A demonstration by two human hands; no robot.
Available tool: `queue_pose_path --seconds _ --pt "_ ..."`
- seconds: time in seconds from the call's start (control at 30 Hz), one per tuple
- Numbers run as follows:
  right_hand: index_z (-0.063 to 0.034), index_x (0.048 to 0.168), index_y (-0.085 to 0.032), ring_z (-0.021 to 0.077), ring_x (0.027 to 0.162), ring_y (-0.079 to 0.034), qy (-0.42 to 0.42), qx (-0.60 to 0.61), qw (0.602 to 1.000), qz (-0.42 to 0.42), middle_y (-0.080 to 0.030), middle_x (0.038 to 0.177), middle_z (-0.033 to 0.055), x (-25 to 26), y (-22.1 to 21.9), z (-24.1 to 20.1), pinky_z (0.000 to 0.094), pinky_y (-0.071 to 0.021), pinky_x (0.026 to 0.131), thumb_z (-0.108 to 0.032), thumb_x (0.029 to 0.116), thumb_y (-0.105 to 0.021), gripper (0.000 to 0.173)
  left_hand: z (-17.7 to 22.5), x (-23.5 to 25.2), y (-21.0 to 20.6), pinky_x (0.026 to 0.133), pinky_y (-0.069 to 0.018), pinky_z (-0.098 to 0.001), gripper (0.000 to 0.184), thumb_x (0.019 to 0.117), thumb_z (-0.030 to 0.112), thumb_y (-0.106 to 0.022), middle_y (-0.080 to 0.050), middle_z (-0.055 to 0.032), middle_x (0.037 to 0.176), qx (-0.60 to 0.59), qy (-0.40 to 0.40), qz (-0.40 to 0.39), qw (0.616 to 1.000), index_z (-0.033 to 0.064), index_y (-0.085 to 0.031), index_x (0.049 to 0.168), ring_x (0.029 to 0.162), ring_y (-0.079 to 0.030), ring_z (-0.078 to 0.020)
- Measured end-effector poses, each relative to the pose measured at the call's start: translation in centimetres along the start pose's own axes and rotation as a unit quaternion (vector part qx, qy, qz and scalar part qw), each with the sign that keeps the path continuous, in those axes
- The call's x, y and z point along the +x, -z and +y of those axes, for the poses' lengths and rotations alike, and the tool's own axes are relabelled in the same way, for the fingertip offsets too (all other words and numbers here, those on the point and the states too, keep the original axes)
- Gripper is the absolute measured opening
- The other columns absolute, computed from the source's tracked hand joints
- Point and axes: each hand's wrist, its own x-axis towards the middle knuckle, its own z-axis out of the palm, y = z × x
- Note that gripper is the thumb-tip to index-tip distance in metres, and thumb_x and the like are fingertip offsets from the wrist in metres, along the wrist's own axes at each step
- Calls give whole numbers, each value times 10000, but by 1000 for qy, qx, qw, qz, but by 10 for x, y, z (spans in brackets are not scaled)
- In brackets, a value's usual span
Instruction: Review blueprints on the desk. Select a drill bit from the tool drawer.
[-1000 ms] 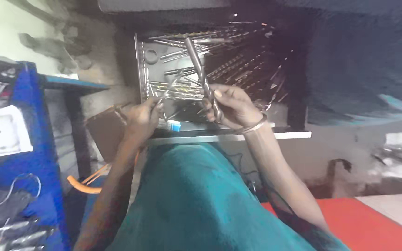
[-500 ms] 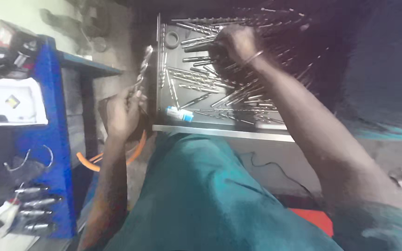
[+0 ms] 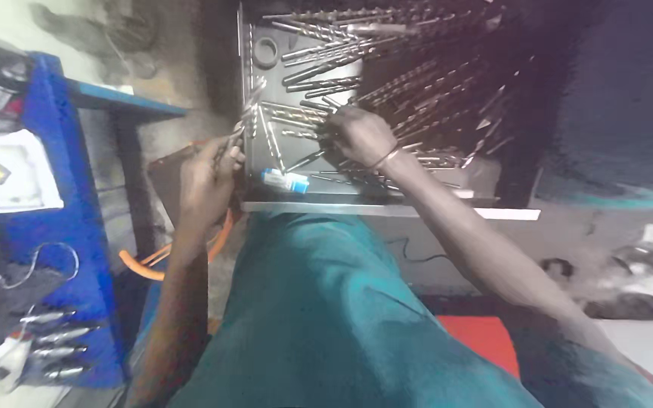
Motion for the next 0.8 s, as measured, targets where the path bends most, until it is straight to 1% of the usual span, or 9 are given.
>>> queue_pose_path --seconds 0.1,0.2,0.3,0.4,0.47,0.53,0.6,0.7,0.8 --pt "-17 1167 -696 436 1111 -658 -48 -56 997 16 -672 1201 224 -7 -24 -19 598 -568 825 -134 947 -649 254 3 10 -5 762 -596 -381 292 1083 241 -506 -733 -51 992 19 -11 -14 1000 107 -621 1315 812 -700 -137" --pt "33 1127 -699 441 1055 -692 -52 -80 995 27 -697 1151 244 -4 -26 -31 597 -576 790 -54 972 -578 215 12 27 -12 755 -589 -448 305 1085 279 -489 -725 -87 994 58 -31 -35 997 111 -631 1297 823 -701 -196" --pt "-6 1158 -694 434 1039 -690 -46 -43 998 -15 -692 1143 226 -14 -8 -21 628 -564 805 -196 956 -660 279 20 65 -27 926 -542 -562 336 1077 283 -491 -730 -152 1108 126 -84 -62 987 82 -671 1277 1030 -710 -310" --pt "-57 1082 -709 335 908 -722 -52 71 996 29 -729 1012 150 -45 14 -7 585 -574 796 -266 918 -711 266 25 106 -51 937 -534 -558 353 1086 315 -469 -718 -149 1143 211 -142 -76 964 83 -694 1230 1089 -688 -343" --pt "-79 1129 -681 181 817 -719 -91 211 971 70 -732 959 70 -71 27 -10 418 -608 751 -205 925 -733 245 26 131 -68 985 -516 -539 368 1090 325 -451 -705 -146 1194 245 -159 -86 953 94 -696 1240 1153 -663 -344" --pt "-86 1200 -636 91 738 -692 -122 387 907 114 -722 970 26 -91 35 -22 264 -606 657 -102 947 -701 262 26 149 -81 1002 -504 -536 345 1077 301 -483 -669 -169 1229 243 -172 -81 951 84 -708 1224 1180 -632 -361" --pt "-57 1215 -631 132 772 -710 -138 560 801 162 -727 1002 57 -103 37 -37 291 -627 674 -52 966 -643 249 28 157 -90 1024 -487 -541 333 1069 297 -504 -649 -185 1268 232 -171 -76 955 91 -713 1227 1215 -607 -374" --pt "-42 1225 -611 199 944 -740 -110 729 638 222 -729 1077 103 -115 39 -60 378 -639 855 -44 984 -613 241 27 161 -98 1019 -487 -545 324 1056 316 -528 -642 -192 1262 222 -175 -50 958 101 -717 1210 1223 -595 -382" --pt "-57 1228 -597 233 1006 -743 -63 779 576 241 -729 1133 150 -127 44 -77 367 -635 863 -70 985 -640 246 25 158 -101 1015 -489 -540 298 1034 310 -569 -641 -185 1246 222 -176 -45 958 116 -729 1195 1217 -588 -377"
